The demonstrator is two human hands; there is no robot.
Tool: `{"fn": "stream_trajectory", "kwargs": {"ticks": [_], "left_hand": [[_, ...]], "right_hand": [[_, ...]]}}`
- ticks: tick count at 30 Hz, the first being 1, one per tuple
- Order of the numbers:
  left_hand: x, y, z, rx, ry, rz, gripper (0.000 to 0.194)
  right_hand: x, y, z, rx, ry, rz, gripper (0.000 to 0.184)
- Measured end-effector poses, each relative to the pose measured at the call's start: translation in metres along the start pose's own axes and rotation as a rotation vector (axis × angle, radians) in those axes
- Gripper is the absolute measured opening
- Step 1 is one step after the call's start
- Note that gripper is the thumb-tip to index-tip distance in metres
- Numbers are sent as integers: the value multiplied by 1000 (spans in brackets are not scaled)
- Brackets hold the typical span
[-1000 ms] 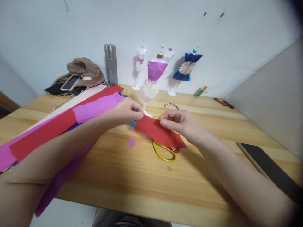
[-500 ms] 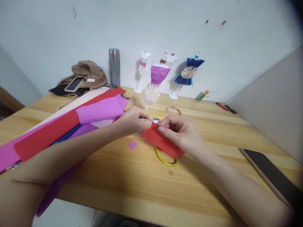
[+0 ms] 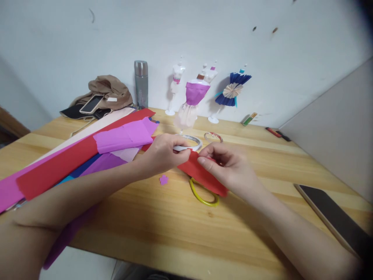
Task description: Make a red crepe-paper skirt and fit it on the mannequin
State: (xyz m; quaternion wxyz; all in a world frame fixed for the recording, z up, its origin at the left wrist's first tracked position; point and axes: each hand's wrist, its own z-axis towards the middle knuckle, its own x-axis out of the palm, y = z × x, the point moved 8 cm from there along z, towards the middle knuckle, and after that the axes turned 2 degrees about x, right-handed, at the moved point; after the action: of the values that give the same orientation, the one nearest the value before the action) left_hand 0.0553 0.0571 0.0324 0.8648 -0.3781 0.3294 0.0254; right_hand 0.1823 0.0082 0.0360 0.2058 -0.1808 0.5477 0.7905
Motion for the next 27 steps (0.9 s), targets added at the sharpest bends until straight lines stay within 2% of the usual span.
{"fn": "stream_trajectory", "kwargs": {"ticks": [3, 7, 13, 21, 27], "left_hand": [[-3, -7, -2, 57, -48, -11, 18], [-4, -10, -3, 60, -74, -37, 18], [-3, -11, -4, 50, -78, -61, 16], [-1, -12, -4, 53, -55, -56, 17], [0, -8, -6, 38, -54, -34, 17]], "right_hand": [[2, 10, -5, -57, 8, -57, 12], [3, 20, -9, -115, 13, -120, 7], [-1, 14, -8, -94, -27, -73, 7], [2, 10, -6, -84, 18, 55, 6], [-3, 13, -7, -139, -67, -40, 7]]}}
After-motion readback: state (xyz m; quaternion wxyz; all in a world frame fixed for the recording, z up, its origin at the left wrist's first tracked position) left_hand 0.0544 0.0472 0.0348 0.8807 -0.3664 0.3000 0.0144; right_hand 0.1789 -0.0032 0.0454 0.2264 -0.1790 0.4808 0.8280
